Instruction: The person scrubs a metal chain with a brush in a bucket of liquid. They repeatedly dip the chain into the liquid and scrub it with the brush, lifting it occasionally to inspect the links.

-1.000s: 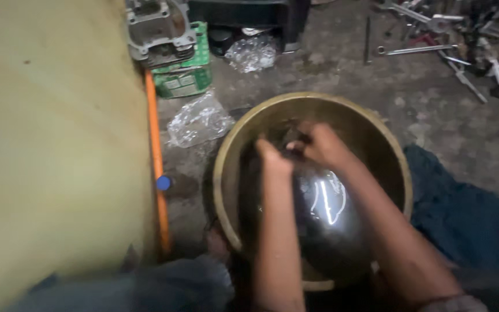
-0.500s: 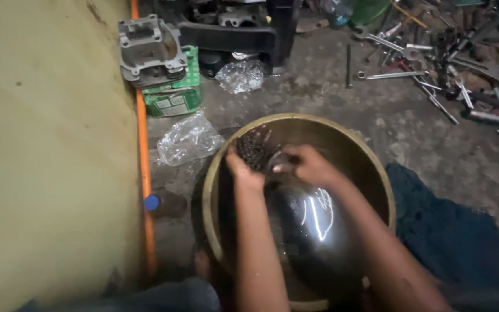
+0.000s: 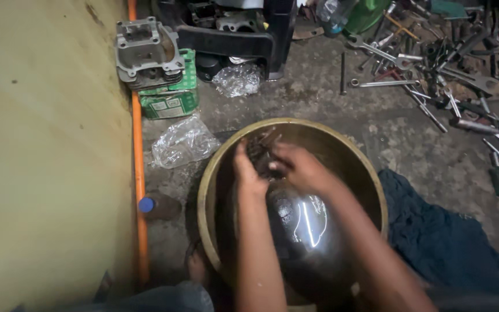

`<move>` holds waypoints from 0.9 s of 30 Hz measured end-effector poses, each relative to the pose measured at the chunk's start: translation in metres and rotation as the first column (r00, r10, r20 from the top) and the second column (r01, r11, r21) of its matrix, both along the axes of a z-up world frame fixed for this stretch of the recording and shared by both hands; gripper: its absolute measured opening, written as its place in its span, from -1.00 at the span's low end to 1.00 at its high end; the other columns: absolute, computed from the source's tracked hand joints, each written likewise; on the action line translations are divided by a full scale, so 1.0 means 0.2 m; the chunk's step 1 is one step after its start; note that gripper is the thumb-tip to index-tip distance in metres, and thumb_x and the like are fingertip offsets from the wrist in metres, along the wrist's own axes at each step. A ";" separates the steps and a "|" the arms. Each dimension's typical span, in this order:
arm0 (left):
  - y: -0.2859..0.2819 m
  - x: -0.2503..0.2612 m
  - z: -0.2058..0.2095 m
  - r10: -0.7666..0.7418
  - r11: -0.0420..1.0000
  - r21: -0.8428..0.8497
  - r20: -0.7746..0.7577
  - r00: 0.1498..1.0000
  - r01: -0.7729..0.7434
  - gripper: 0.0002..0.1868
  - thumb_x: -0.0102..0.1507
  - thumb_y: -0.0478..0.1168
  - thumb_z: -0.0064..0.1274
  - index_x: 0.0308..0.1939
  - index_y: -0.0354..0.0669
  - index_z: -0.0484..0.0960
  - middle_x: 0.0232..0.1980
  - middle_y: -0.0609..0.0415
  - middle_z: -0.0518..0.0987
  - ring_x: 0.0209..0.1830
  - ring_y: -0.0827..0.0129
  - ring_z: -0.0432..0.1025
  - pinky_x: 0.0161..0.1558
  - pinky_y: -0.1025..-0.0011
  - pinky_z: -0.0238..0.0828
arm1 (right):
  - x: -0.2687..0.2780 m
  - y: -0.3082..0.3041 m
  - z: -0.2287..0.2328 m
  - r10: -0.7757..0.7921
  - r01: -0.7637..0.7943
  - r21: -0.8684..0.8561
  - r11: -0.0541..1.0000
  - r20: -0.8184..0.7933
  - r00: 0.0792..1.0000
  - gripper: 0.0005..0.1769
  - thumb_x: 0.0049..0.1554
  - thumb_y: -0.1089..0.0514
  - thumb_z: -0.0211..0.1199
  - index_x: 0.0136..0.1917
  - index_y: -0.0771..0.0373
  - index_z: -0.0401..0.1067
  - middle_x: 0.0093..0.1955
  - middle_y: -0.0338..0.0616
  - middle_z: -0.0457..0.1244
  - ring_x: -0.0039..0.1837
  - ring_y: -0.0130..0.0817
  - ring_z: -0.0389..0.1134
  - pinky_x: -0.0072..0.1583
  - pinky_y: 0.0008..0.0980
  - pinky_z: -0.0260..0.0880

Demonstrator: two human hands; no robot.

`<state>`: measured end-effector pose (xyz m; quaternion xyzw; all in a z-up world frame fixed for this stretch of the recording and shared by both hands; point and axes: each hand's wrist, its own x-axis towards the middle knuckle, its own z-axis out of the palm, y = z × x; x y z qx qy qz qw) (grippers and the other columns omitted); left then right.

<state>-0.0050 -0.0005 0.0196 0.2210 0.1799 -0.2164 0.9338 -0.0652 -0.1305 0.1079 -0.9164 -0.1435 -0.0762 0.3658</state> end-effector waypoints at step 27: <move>0.10 -0.11 -0.39 0.073 0.996 0.068 -0.254 0.965 -0.057 -0.39 0.36 0.31 -0.28 0.12 -0.02 0.59 0.06 -0.03 0.63 0.00 0.02 0.50 0.01 -0.07 0.46 | -0.20 -0.32 -0.75 -0.496 0.218 -0.594 0.774 -0.356 0.792 -0.71 0.09 0.05 0.32 0.06 0.20 0.52 0.11 0.09 0.38 0.11 0.06 0.44 0.14 -0.03 0.45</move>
